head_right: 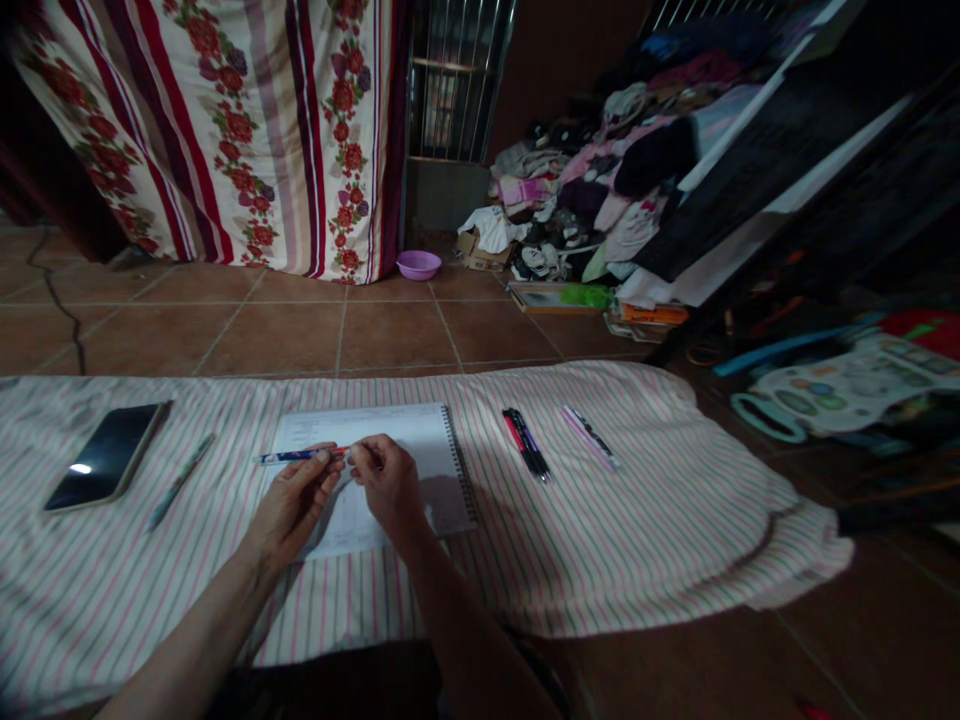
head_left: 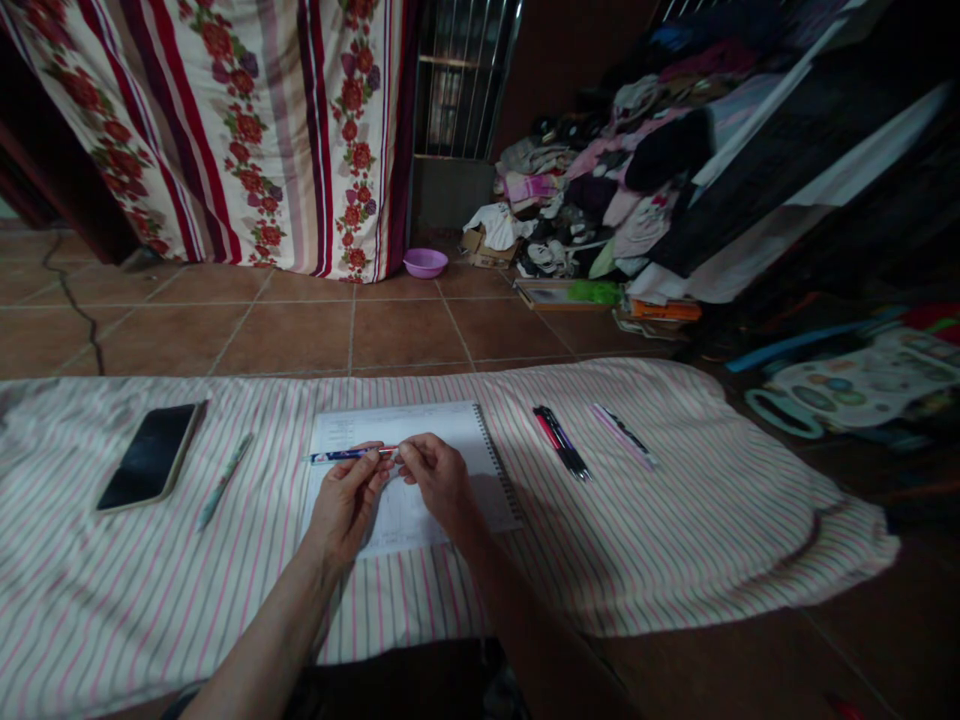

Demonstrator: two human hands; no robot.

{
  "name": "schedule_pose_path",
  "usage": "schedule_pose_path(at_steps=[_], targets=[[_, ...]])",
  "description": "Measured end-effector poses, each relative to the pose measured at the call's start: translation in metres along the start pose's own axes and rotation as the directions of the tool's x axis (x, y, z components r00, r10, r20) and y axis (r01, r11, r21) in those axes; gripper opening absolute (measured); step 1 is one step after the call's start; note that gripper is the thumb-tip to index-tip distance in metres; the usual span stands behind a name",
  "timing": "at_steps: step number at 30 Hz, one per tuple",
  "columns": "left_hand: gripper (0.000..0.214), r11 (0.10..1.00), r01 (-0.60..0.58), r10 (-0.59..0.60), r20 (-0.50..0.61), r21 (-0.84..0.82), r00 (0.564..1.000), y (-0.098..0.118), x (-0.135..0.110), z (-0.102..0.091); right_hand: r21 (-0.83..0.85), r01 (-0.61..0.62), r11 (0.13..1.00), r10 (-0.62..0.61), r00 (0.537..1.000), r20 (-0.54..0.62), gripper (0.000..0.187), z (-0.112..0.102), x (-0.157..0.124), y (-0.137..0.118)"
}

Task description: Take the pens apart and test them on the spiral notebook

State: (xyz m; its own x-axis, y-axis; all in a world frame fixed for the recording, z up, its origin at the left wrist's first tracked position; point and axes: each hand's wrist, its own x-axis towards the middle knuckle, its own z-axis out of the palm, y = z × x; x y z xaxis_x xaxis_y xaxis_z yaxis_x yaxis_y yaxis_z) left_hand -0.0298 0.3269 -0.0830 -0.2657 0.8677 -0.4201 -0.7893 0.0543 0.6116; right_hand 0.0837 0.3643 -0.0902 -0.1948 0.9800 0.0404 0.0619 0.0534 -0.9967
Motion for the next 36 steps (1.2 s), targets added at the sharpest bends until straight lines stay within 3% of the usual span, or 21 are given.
schedule_pose_path(at_steps=[15, 24, 36], targets=[[0.016, 1.0, 0.008, -0.007, -0.039, 0.014, 0.999, 0.001, -0.0026, 0.005, -0.134, 0.021, 0.991, -0.024, 1.0, -0.02, 0.025, -0.0006, 0.0006, 0.0015], [0.02, 1.0, 0.006, -0.006, -0.054, -0.009, 0.998, 0.004, -0.0018, 0.0055, 0.023, 0.036, 0.999, -0.035, 0.999, -0.012, 0.021, 0.0024, 0.0, 0.0012], [0.015, 1.0, 0.019, -0.02, -0.051, -0.014, 0.999, 0.002, 0.0, 0.0029, 0.018, 0.005, 1.0, -0.004, 0.999, -0.043, 0.015, 0.0036, 0.0006, 0.0036]])
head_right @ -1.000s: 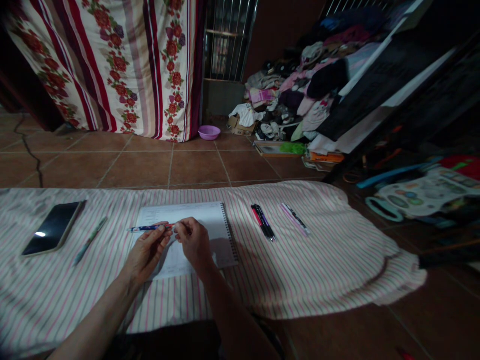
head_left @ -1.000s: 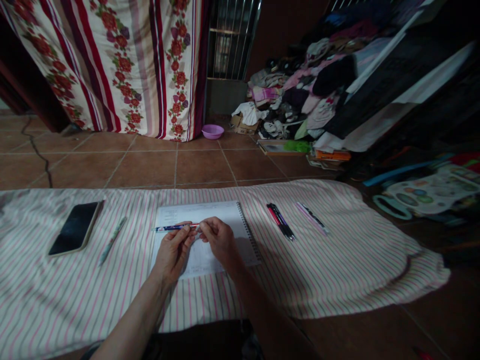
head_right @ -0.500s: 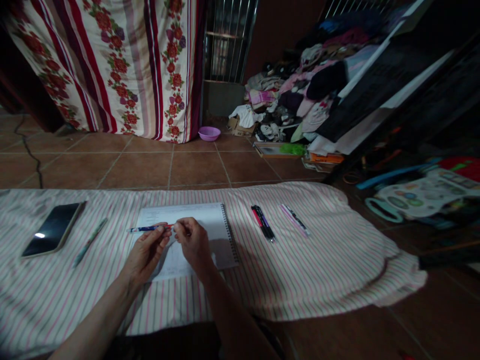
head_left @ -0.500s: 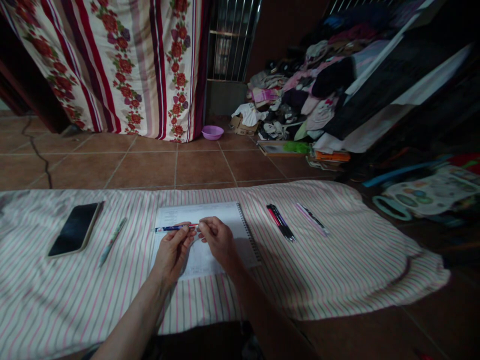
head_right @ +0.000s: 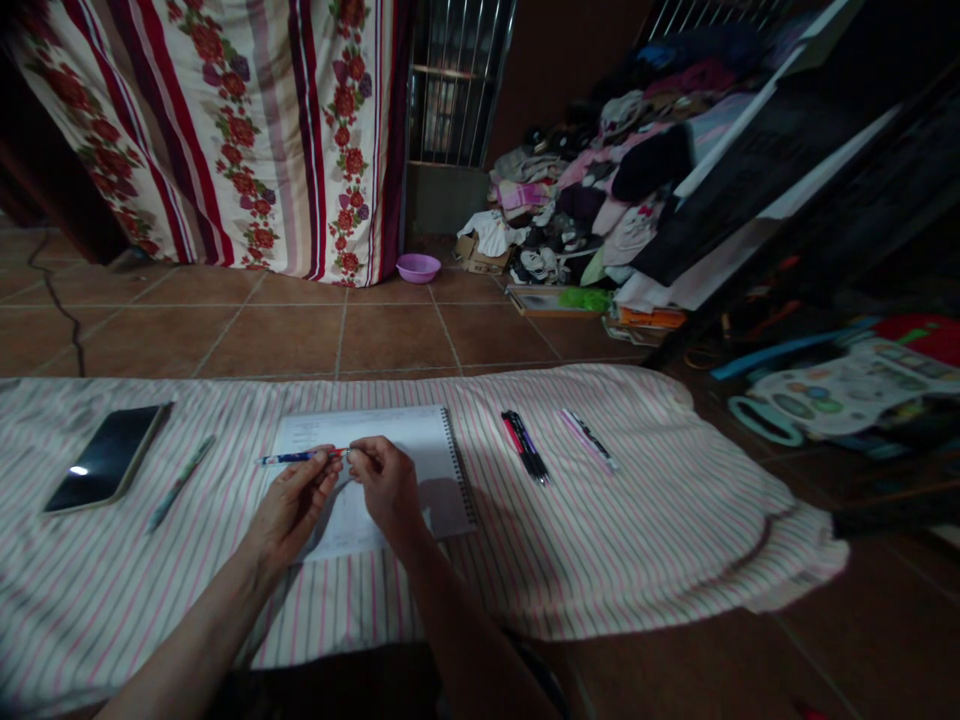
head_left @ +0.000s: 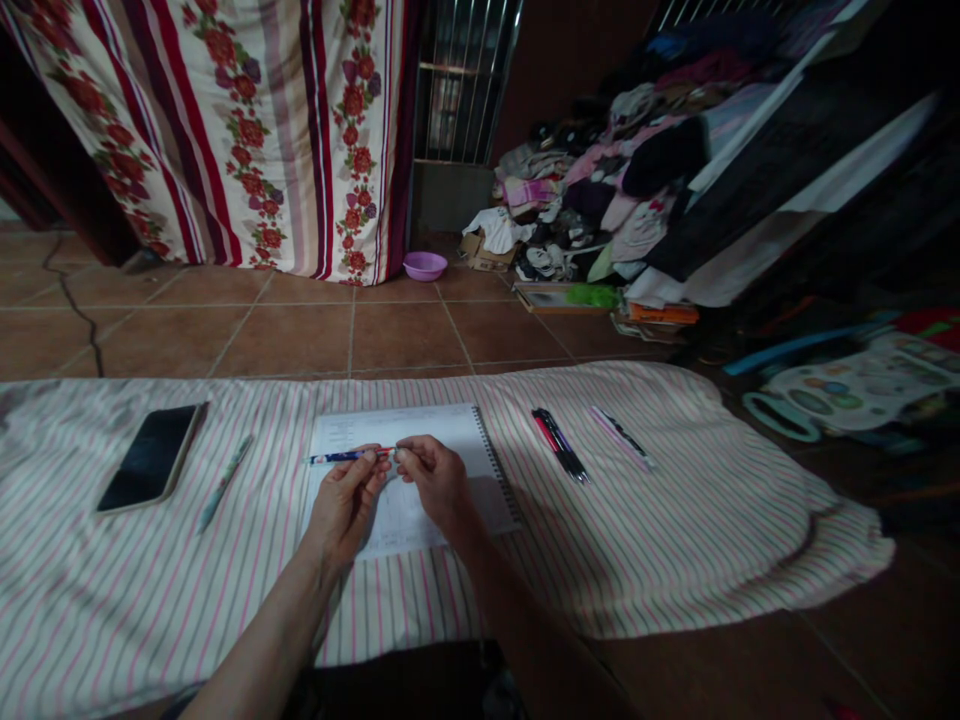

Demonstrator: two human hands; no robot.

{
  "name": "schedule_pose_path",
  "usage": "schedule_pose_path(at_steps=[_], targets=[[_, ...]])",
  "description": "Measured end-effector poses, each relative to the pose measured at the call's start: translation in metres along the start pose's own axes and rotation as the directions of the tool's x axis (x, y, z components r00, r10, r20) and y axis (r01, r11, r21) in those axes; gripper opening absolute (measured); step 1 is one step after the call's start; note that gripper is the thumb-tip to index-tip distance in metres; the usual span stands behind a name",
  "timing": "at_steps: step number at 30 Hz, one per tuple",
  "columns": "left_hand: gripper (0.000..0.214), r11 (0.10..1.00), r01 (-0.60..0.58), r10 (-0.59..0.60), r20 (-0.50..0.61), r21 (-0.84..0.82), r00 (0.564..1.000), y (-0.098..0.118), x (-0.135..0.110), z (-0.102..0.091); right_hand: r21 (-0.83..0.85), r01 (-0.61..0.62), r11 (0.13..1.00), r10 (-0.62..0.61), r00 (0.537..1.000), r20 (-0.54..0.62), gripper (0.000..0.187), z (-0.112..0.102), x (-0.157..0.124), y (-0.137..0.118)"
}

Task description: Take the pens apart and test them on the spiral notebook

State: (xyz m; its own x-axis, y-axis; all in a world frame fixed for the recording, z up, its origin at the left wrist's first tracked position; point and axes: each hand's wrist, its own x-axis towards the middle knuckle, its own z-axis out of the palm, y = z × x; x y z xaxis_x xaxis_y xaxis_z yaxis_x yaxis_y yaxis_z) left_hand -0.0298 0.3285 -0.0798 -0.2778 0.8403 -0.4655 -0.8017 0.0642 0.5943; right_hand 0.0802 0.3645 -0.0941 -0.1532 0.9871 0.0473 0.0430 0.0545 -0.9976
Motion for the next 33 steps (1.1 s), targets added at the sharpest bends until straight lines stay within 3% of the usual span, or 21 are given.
schedule_pose_path(at_steps=[9, 18, 33], targets=[[0.014, 0.995, 0.054, -0.053, 0.016, -0.083, 0.998, 0.0002, -0.0004, -0.0001, 0.04, 0.021, 0.999, -0.022, 0.999, 0.031, 0.017, 0.002, -0.0016, -0.0009], [0.027, 0.986, 0.118, -0.114, 0.033, -0.122, 0.993, 0.0018, -0.0018, 0.003, 0.043, 0.046, 0.998, -0.047, 0.999, 0.023, 0.019, 0.0016, -0.0033, -0.0064], [0.017, 0.992, 0.066, -0.062, 0.04, -0.104, 0.997, -0.0011, -0.0004, 0.0001, 0.009, 0.03, 1.0, -0.03, 1.0, 0.008, 0.017, 0.0017, -0.0033, -0.0053]])
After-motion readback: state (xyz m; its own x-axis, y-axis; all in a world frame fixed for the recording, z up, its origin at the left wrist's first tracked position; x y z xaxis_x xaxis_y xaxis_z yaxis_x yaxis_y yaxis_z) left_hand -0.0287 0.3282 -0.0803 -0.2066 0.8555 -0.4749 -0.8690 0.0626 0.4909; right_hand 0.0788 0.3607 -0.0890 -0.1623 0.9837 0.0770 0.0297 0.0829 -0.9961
